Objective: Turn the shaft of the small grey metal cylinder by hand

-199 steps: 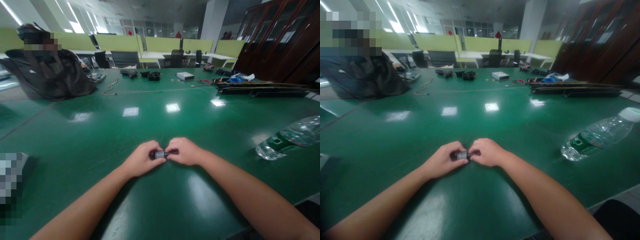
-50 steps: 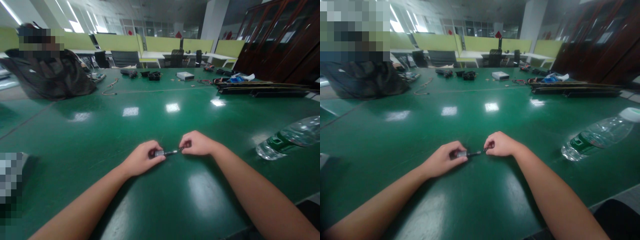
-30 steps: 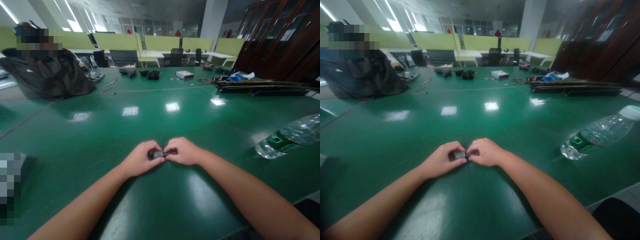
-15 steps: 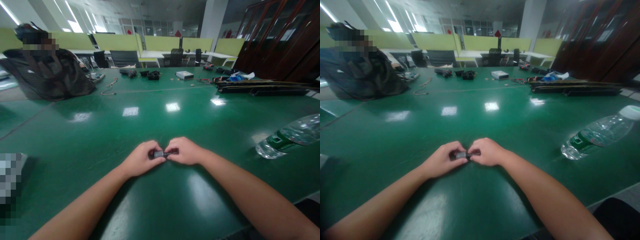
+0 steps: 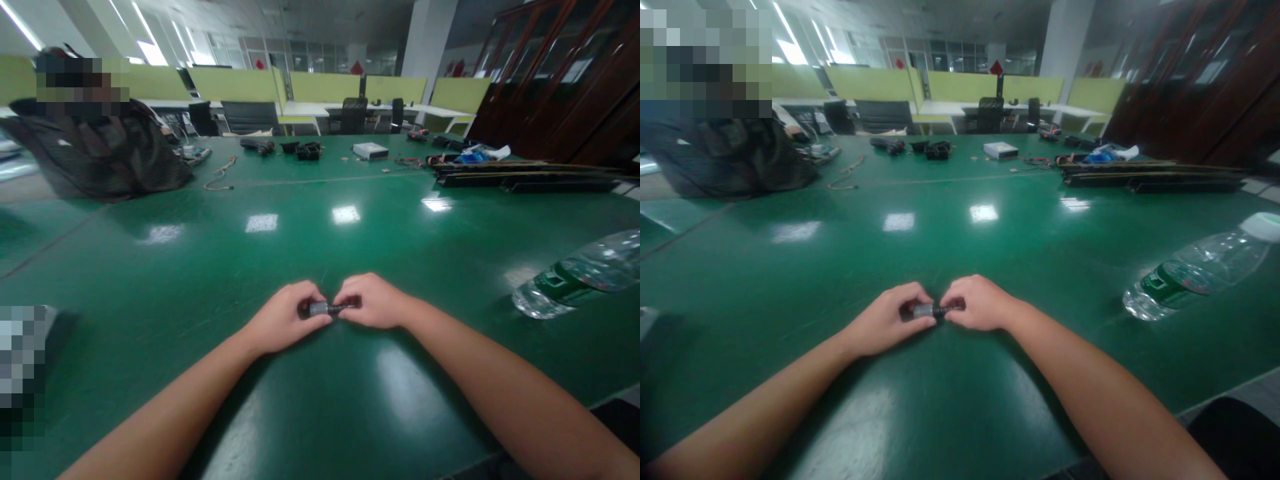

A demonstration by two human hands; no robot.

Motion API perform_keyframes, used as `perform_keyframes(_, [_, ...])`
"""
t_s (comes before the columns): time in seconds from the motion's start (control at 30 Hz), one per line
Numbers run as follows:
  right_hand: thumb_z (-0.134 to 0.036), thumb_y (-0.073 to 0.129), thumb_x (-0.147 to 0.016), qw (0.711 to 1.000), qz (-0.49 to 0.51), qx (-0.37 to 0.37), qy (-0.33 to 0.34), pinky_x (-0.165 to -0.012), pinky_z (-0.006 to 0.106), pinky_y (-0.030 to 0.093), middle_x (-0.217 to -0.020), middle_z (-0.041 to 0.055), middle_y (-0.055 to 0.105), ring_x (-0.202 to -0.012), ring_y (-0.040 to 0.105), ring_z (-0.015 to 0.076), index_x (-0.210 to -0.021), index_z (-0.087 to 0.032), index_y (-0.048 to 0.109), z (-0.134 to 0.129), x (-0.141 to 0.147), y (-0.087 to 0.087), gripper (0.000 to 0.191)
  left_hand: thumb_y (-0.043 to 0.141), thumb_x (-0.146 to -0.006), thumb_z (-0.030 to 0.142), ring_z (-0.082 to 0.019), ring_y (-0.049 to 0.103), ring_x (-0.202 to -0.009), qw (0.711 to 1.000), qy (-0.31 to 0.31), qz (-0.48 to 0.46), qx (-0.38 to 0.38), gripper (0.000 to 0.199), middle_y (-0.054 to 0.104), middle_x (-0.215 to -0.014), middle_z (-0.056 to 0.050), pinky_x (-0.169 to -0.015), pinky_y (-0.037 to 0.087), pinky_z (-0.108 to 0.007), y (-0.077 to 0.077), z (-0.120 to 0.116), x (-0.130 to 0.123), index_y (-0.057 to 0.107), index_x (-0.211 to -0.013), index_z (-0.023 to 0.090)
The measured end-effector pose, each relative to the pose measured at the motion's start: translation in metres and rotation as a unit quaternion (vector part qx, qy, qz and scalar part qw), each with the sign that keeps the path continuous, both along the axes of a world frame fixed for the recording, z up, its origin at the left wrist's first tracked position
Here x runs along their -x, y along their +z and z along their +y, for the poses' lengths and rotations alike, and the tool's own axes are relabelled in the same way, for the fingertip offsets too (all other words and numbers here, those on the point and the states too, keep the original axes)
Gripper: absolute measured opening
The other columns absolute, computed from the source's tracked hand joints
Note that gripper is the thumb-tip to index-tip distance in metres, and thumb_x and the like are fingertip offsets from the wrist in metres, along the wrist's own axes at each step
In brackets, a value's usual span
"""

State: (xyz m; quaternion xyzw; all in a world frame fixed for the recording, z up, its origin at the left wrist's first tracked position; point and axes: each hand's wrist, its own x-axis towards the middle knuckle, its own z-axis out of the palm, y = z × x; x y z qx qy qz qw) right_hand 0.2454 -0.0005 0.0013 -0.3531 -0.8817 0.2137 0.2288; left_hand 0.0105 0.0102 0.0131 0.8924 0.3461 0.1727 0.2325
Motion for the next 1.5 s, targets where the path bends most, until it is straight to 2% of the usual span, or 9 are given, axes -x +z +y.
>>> perform_keyframes(0.9, [-0.018,0.071,-0.075,0.999,-0.004,0.024,-0.021,-0.067,0.023,0.043,-0.079,0.0017,0.067,-0.072,0.059,0.0119,-0.086,-0.017,0.073,0.0,-0.013,0.006,0.011,0.064,-0.086,0.046,-0.016,0.057,-0.072,1.0,0.002,0.002,-0.004,0.028,0.062,-0.082,-0.002,-0.064,0.04,-0.026,0.0,0.0,0.001,0.062,-0.09,0.018])
perform_keyframes(1.1, [-0.017,0.071,-0.074,0.997,-0.019,0.061,-0.035,-0.066,0.023,0.044,-0.08,0.002,0.068,-0.07,0.059,0.0117,-0.087,-0.017,0.074,0.001,-0.024,0.012,0.014,0.064,-0.086,0.047,-0.017,0.056,-0.071,1.0,0.005,0.001,-0.004,0.029,0.062,-0.081,-0.002,-0.064,0.041,-0.026,0.001,-0.001,0.0,0.063,-0.089,0.019])
perform_keyframes(1.3, [-0.016,0.073,-0.071,0.991,-0.017,0.108,-0.075,-0.063,0.022,0.044,-0.078,0.0018,0.069,-0.068,0.06,0.0112,-0.087,-0.016,0.075,0.008,-0.041,0.013,0.015,0.064,-0.085,0.048,-0.017,0.057,-0.073,1.0,0.008,-0.001,-0.002,0.03,0.063,-0.082,-0.002,-0.065,0.042,-0.026,0.001,-0.001,0.001,0.063,-0.088,0.018])
perform_keyframes(1.5, [-0.018,0.074,-0.073,0.992,-0.013,0.115,-0.049,-0.062,0.021,0.043,-0.079,0.0016,0.069,-0.067,0.06,0.0109,-0.087,-0.017,0.076,0.005,-0.034,0.012,0.015,0.064,-0.085,0.048,-0.017,0.057,-0.072,1.0,0.006,0.001,-0.002,0.029,0.063,-0.083,-0.002,-0.065,0.042,-0.026,0.001,0.0,0.001,0.063,-0.089,0.019])
